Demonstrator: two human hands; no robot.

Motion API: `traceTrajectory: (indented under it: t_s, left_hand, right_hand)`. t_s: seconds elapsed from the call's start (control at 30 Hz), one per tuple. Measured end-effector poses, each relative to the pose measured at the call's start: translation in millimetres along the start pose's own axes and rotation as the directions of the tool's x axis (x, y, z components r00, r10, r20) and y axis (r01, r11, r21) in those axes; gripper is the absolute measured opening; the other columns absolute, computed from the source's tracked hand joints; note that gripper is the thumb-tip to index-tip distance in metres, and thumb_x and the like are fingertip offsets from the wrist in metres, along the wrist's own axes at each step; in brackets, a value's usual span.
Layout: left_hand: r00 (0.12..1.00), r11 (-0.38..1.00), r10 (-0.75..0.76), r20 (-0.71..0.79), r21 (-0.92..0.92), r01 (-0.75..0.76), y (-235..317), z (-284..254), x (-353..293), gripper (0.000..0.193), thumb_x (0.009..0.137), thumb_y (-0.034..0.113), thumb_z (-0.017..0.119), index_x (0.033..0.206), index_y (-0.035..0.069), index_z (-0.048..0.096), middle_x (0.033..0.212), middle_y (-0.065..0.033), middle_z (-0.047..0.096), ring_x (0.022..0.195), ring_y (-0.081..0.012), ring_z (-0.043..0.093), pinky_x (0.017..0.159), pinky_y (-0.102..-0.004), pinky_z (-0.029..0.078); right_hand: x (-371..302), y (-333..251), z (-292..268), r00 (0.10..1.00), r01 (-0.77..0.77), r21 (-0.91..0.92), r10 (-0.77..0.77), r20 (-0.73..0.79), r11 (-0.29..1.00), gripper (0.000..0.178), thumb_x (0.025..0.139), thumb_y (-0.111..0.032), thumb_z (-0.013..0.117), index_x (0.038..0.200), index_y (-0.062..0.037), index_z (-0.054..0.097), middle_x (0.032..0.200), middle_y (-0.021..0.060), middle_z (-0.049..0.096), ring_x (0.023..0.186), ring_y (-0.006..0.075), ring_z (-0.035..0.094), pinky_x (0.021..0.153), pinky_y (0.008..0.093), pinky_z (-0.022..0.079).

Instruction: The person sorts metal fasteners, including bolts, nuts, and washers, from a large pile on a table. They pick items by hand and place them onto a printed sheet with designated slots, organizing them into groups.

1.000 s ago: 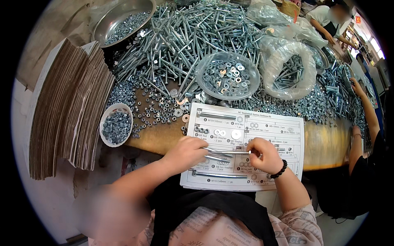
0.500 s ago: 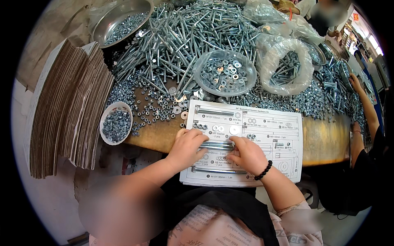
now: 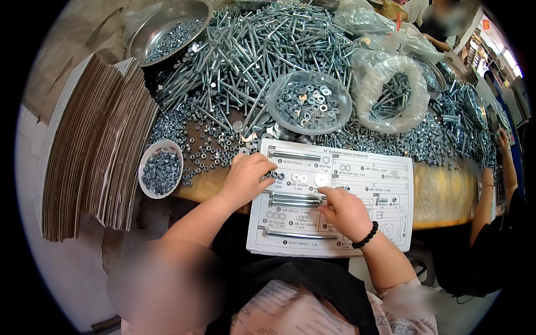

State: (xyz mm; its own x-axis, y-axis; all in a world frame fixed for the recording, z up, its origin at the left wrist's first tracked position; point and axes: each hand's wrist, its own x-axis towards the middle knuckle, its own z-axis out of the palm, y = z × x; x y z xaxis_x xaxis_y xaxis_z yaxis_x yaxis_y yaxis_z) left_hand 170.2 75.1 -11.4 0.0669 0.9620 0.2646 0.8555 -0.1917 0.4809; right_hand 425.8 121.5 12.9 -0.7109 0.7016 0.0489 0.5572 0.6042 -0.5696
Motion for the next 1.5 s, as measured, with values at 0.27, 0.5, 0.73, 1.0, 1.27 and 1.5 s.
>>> traceTrajectory:
  t_s: [0.27,0.5,0.73,1.0,1.27,1.5]
  left_hand:
    - [0.999,0.999,0.027,0.043,0.037,-0.028,-3,2,1,0.020,0.069,0.018,0.068,0.088,0.012,0.065,0.085,-0.0017,0.058,0.086,-0.0198,0.054,0.085,-0.0366,0.033]
    - [0.997,1.000,0.008,-0.079,0.015,-0.007,-11,-28,31,0.020,0.072,0.019,0.066,0.089,0.009,0.062,0.085,-0.0054,0.057,0.085,-0.0230,0.054,0.080,-0.0355,0.038]
    - [0.941,0.994,-0.108,-0.321,-0.030,0.104,-64,-58,135,0.031,0.076,0.013,0.061,0.106,0.006,0.057,0.091,-0.0097,0.056,0.082,-0.0255,0.056,0.074,-0.0363,0.045]
    - [0.896,0.773,-0.196,-0.398,0.499,0.390,-91,-57,235,0.031,0.070,0.039,0.068,0.086,0.012,0.068,0.092,-0.0064,0.058,0.093,-0.0230,0.054,0.082,-0.0389,0.036]
    - [0.818,0.723,-0.361,-0.447,0.420,0.549,-88,-35,257,0.026,0.071,0.034,0.068,0.085,0.012,0.068,0.088,-0.0061,0.060,0.086,-0.0238,0.059,0.081,-0.0388,0.038]
    - [0.838,0.818,-0.436,-0.327,0.244,0.521,-96,-44,254,0.025,0.073,0.032,0.065,0.085,0.010,0.065,0.084,-0.0099,0.064,0.082,-0.0280,0.061,0.078,-0.0412,0.043]
  right_hand:
    - [4,6,-11,1.000,-0.026,-0.023,0.026,-0.006,0.999,0.029,0.076,-0.017,0.064,0.102,-0.0107,0.057,0.079,0.0098,0.058,0.068,0.0286,0.058,0.058,0.0368,0.047]
    - [52,30,-53,0.994,0.031,-0.098,-0.041,-0.100,0.995,0.020,0.076,-0.015,0.063,0.095,-0.0105,0.060,0.079,0.0089,0.058,0.072,0.0274,0.058,0.062,0.0355,0.047]
    - [162,74,-97,0.974,0.054,-0.224,-0.101,-0.202,0.973,0.016,0.078,-0.017,0.058,0.090,-0.0059,0.062,0.087,0.0121,0.060,0.084,0.0300,0.056,0.073,0.0384,0.045]
    - [256,92,-92,0.961,-0.216,-0.490,0.097,-0.258,0.844,0.022,0.084,-0.014,0.046,0.100,-0.0135,0.062,0.103,0.0121,0.056,0.097,0.0290,0.055,0.082,0.0400,0.046]
    - [293,108,-93,0.898,-0.402,-0.469,0.238,-0.369,0.787,0.022,0.086,-0.010,0.041,0.104,-0.0096,0.053,0.105,0.0145,0.057,0.094,0.0325,0.058,0.077,0.0415,0.048]
    - [289,103,-96,0.926,-0.356,-0.451,0.245,-0.287,0.818,0.017,0.085,-0.008,0.039,0.094,-0.0036,0.053,0.095,0.0178,0.062,0.092,0.0353,0.058,0.077,0.0435,0.047]
